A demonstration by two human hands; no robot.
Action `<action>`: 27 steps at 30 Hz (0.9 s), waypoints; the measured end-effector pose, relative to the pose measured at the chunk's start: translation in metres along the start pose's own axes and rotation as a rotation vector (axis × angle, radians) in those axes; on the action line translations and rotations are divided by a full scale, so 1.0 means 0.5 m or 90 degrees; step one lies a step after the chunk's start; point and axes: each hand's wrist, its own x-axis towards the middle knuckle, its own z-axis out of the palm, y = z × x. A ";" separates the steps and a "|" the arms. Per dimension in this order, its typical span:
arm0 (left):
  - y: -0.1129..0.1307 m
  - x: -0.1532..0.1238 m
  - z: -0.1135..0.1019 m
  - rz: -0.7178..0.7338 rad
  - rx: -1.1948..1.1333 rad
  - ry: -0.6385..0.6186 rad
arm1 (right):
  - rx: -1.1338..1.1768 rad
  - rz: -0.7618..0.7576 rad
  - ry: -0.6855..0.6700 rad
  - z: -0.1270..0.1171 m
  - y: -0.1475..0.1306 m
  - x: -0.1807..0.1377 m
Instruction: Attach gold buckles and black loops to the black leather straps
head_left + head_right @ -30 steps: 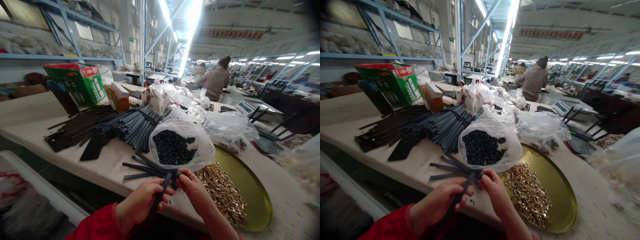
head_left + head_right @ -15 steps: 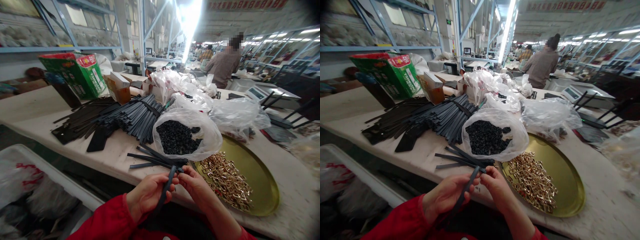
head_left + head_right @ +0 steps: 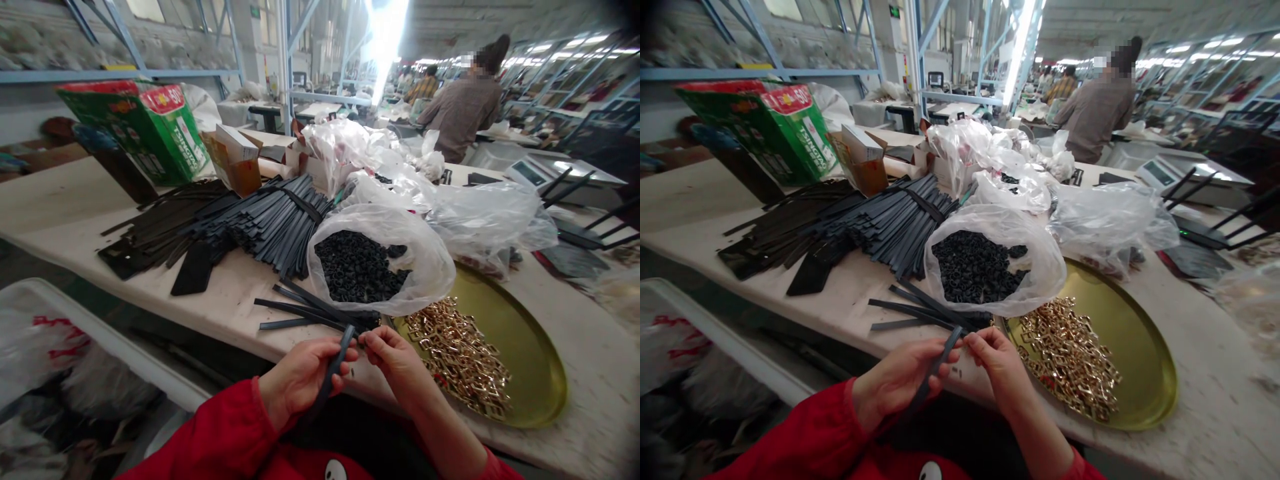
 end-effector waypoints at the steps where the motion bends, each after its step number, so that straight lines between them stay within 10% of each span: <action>1: -0.003 -0.003 0.003 0.036 0.089 0.023 | 0.022 0.006 0.007 -0.001 -0.001 -0.001; 6: -0.017 -0.012 0.021 0.258 0.596 0.116 | 0.200 0.095 0.015 0.008 -0.010 -0.013; 12: -0.019 -0.005 0.031 0.428 0.839 0.200 | 0.270 0.139 0.022 0.020 -0.004 -0.036; 27: -0.036 -0.022 0.023 0.379 0.998 0.188 | 0.005 -0.053 0.051 0.001 0.043 -0.066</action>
